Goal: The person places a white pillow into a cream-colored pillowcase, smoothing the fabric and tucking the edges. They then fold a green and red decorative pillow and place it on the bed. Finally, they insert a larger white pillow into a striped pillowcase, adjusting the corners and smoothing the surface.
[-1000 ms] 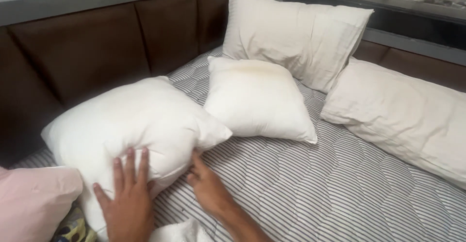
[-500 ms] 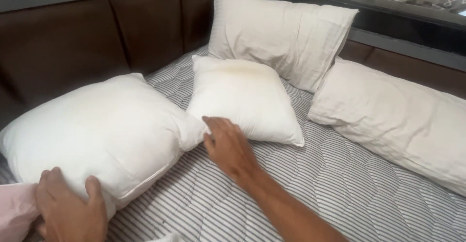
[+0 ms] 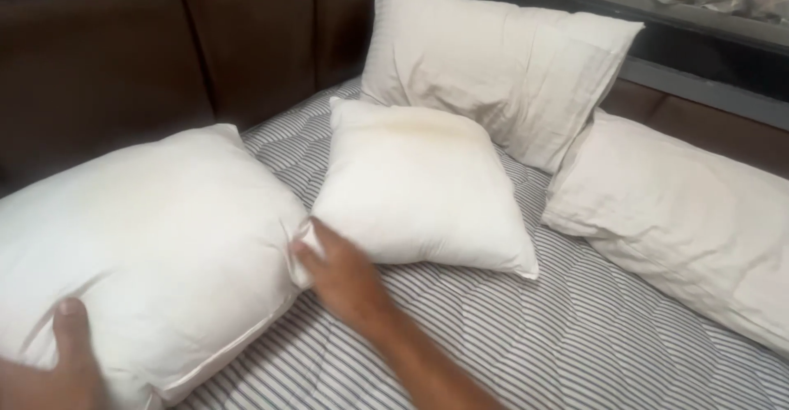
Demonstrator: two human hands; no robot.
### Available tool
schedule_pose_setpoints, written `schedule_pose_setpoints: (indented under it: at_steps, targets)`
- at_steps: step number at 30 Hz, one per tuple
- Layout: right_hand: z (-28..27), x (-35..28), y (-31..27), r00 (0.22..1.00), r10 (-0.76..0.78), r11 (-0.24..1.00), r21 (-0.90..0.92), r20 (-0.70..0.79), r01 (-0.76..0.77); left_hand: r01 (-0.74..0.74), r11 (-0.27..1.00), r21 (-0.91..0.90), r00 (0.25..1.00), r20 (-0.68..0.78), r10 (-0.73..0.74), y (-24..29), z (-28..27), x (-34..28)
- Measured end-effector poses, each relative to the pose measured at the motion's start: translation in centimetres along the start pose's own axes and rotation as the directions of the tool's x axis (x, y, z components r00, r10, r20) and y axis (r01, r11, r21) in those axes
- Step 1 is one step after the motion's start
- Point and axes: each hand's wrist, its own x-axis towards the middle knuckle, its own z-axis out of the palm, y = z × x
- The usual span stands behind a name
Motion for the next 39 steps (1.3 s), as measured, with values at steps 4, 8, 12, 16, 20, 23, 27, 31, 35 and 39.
schedule_pose_setpoints:
  at_steps: [4, 8, 12, 16, 20, 23, 27, 31, 35, 39]
  targets:
    - [4.2, 0.1, -1.3, 0.980, 0.193, 0.958, 0.207, 0.052, -0.200, 0.055, 0.975, -0.213, 0.996, 0.085, -0.038, 0.7, -1.3, 1.0]
    - [6.0, 1.4, 1.9, 0.996, 0.080, 0.952, 0.300, -0.044, -0.063, -0.138, 0.987, -0.083, 0.986, 0.083, 0.145, 5.6, -4.1, -0.4]
    - [4.8, 0.6, -2.2, 0.978, 0.171, 0.951, 0.239, 0.119, -0.195, -0.035, 0.996, 0.086, 0.995, -0.091, 0.043, 5.6, -4.2, -0.4]
    - [8.1, 0.1, -4.3, 0.992, -0.062, 0.973, 0.230, 0.107, 0.036, -0.072, 0.974, 0.215, 0.987, -0.127, 0.101, 1.8, -3.5, 0.1]
    - [7.8, -0.5, -4.7, 0.989, 0.063, 0.975, 0.205, 0.136, -0.090, -0.101, 0.926, 0.364, 0.969, -0.173, 0.174, -8.5, -3.9, 3.3]
    - [5.9, -1.4, -3.1, 0.992, 0.039, 0.999, 0.027, 0.123, -0.042, -0.115, 0.907, 0.405, 0.962, -0.182, 0.203, -13.4, -1.1, 5.2]
    - [1.6, -4.5, -3.6, 0.980, 0.094, 0.991, -0.114, 0.174, -0.075, 0.247, 0.967, 0.055, 0.969, -0.034, -0.246, -10.6, -0.3, 5.7]
    - [-1.6, -5.6, -2.6, 0.995, 0.059, 0.986, -0.158, 0.078, -0.046, 0.329, 0.938, 0.112, 0.941, 0.041, -0.336, 2.7, -5.4, 1.8]
    - [-5.0, -7.0, 0.2, 0.998, -0.060, 0.984, -0.172, -0.030, 0.054, -0.024, 0.967, 0.255, 0.997, 0.080, 0.004, 10.1, -5.4, -6.1]
    - [-9.9, -8.7, 3.4, 0.997, -0.006, 0.954, -0.299, -0.072, -0.016, -0.277, 0.958, -0.069, 0.912, 0.295, 0.285, 15.4, -1.8, -11.3]
